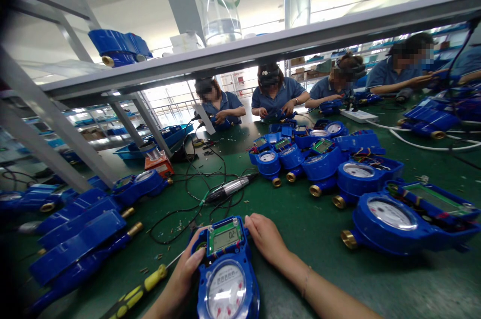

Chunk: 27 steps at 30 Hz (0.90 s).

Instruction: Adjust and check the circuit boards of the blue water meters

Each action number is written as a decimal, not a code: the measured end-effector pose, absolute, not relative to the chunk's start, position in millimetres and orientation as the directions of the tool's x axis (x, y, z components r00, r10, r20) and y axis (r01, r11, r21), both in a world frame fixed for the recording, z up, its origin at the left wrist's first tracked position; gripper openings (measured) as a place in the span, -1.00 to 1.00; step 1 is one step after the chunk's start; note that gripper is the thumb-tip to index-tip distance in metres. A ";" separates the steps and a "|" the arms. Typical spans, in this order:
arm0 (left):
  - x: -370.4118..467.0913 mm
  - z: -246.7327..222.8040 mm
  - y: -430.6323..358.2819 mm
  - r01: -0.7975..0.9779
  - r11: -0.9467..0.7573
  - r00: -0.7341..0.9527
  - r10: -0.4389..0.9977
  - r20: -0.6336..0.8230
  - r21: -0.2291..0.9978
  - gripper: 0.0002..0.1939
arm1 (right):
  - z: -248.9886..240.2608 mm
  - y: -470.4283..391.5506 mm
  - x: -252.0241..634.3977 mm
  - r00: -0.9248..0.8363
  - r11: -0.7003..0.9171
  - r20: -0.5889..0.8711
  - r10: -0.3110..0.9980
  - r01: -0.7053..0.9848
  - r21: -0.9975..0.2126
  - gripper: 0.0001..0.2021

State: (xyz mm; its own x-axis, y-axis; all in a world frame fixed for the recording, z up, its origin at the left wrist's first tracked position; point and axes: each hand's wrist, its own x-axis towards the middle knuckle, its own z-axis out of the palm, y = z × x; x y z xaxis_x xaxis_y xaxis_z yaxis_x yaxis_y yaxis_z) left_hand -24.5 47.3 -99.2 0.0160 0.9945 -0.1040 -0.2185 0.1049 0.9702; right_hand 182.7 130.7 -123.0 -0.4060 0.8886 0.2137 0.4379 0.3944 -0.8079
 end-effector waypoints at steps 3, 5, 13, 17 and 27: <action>-25.9 -98.9 48.2 -0.212 0.106 0.066 0.993 -0.094 0.972 -0.41 | -123.6 130.8 182.6 -0.403 0.390 0.211 0.891 0.441 -0.808 -0.47; -26.7 -98.7 48.5 -0.218 0.100 0.080 0.993 -0.085 0.971 -0.43 | -124.0 130.9 182.5 -0.402 0.389 0.209 0.891 0.444 -0.807 -0.48; -25.2 -97.6 47.7 -0.229 0.095 0.087 0.993 -0.077 0.969 -0.43 | -122.6 130.9 181.9 -0.404 0.392 0.209 0.890 0.447 -0.805 -0.47; -23.0 -95.6 46.6 -0.251 0.107 0.079 0.993 -0.090 0.962 -0.44 | -120.9 130.0 182.4 -0.407 0.399 0.216 0.887 0.442 -0.803 -0.44; -23.5 -95.8 45.7 -0.255 0.128 0.082 0.990 -0.111 0.958 -0.42 | -121.3 129.8 182.0 -0.393 0.413 0.241 0.887 0.442 -0.797 -0.43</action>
